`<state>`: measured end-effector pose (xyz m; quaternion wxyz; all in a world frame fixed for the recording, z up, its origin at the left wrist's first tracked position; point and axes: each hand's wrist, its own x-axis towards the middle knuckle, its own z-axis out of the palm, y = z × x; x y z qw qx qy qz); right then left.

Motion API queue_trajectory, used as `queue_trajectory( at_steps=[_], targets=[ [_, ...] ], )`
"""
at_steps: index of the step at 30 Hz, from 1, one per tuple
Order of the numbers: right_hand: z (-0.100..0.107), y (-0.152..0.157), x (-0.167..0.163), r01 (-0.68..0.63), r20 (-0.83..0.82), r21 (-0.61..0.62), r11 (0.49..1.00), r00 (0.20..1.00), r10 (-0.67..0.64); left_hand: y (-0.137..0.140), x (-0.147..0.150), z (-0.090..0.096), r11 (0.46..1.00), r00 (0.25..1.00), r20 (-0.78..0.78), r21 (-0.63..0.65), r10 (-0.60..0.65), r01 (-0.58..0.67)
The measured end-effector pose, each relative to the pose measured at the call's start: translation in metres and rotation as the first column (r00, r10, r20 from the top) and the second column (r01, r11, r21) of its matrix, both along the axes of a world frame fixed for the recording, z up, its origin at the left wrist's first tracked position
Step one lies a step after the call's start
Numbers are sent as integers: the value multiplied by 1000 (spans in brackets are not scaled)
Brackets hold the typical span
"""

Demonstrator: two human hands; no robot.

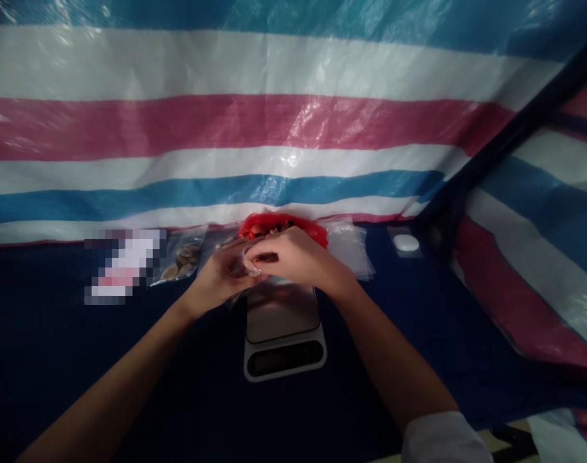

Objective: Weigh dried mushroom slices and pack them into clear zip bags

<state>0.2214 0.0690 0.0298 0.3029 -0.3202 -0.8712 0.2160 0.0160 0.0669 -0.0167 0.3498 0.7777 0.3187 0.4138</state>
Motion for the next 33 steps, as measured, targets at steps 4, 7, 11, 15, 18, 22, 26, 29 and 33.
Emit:
queue_trajectory(
  at_steps=[4, 7, 11, 15, 18, 22, 26, 29, 33],
  targets=[
    [-1, 0, -1, 4, 26, -35, 999, 1000, -3, 0, -1, 1, 1000, 1000, -12, 1, -12, 12],
    [0, 0, -1, -7, -4, -61, 998, 1000, 7, 0, -1, 1, 1000, 1000, -13, -2, -3, 3],
    [0, 1, 4, -29, -138, -160, 987, 990, 7, -2, -1, 0, 999, 999, 6, -1, 53, -53],
    [-2, 0, 7, -62, -262, -288, 956, 965, -17, -3, 1, -1, 994, 995, 9, -18, 104, -104],
    [-1, -1, 5, -43, -260, -307, 951, 965, -40, -4, 3, -5, 991, 992, 6, -31, 129, -129],
    [4, -3, 2, 42, -142, -201, 979, 987, -72, -3, 3, -7, 991, 992, 13, -48, 126, -125],
    [6, -3, 4, 59, -122, -191, 980, 989, -83, 1, -8, -2, 963, 996, 69, -266, 59, -39],
    [3, 0, 7, 57, -134, -161, 985, 988, -79, 7, -17, 0, 896, 975, 207, -443, 76, 24],
    [0, 2, 7, 69, -142, -86, 994, 987, -80, 12, -19, -2, 862, 955, 271, -507, 124, 32]
  ],
)
